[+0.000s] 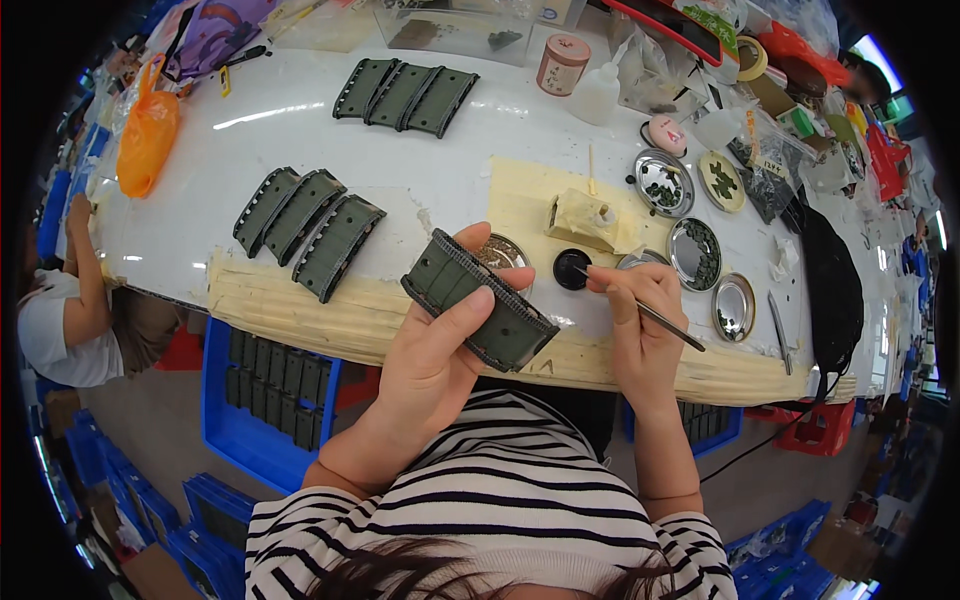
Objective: Assembling small plastic components into a toy tank chassis using a precision tool.
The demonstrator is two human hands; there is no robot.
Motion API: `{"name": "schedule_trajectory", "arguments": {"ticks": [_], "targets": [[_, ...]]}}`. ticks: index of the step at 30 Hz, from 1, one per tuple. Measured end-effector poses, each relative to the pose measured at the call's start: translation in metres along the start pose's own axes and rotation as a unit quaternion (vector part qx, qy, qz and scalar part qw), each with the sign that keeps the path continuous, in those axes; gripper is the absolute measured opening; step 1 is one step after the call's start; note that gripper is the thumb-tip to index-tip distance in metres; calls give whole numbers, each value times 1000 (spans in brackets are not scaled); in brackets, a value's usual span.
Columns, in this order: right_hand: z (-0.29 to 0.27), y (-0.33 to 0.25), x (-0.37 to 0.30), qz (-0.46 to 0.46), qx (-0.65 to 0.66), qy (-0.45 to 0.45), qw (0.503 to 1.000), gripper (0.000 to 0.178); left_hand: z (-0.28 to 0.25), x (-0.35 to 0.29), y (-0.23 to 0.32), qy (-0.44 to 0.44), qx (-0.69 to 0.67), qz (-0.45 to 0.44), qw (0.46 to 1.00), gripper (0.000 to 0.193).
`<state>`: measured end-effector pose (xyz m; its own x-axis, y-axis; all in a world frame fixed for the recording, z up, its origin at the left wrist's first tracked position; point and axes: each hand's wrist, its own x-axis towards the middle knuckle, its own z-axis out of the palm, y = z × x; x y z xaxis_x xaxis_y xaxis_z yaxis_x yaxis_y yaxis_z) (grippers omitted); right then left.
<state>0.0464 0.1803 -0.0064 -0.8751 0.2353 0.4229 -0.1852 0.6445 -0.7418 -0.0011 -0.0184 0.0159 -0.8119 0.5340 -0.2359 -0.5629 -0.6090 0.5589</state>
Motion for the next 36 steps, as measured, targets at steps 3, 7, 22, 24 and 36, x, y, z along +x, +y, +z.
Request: {"name": "schedule_trajectory", "arguments": {"ticks": [3, 7, 22, 24, 36], "targets": [[0, -1, 1, 1, -1, -1, 1000, 16, -1, 0, 0, 10, -11, 4, 1000, 43], [-1, 1, 0, -5, -20, -18, 1000, 19, -4, 1, 0, 7, -37, -1, 999, 41], [0, 2, 0, -14, -1, 15, 1000, 15, -4, 1, -2, 29, -66, -10, 997, 38], [-4, -3, -1, -3, 50, 37, 998, 19, -3, 1, -2, 28, -74, -15, 997, 36], [-2, -35, -7, -75, 283, 4, 956, 34, 2, 3, -4, 17, -113, -40, 993, 34]]}}
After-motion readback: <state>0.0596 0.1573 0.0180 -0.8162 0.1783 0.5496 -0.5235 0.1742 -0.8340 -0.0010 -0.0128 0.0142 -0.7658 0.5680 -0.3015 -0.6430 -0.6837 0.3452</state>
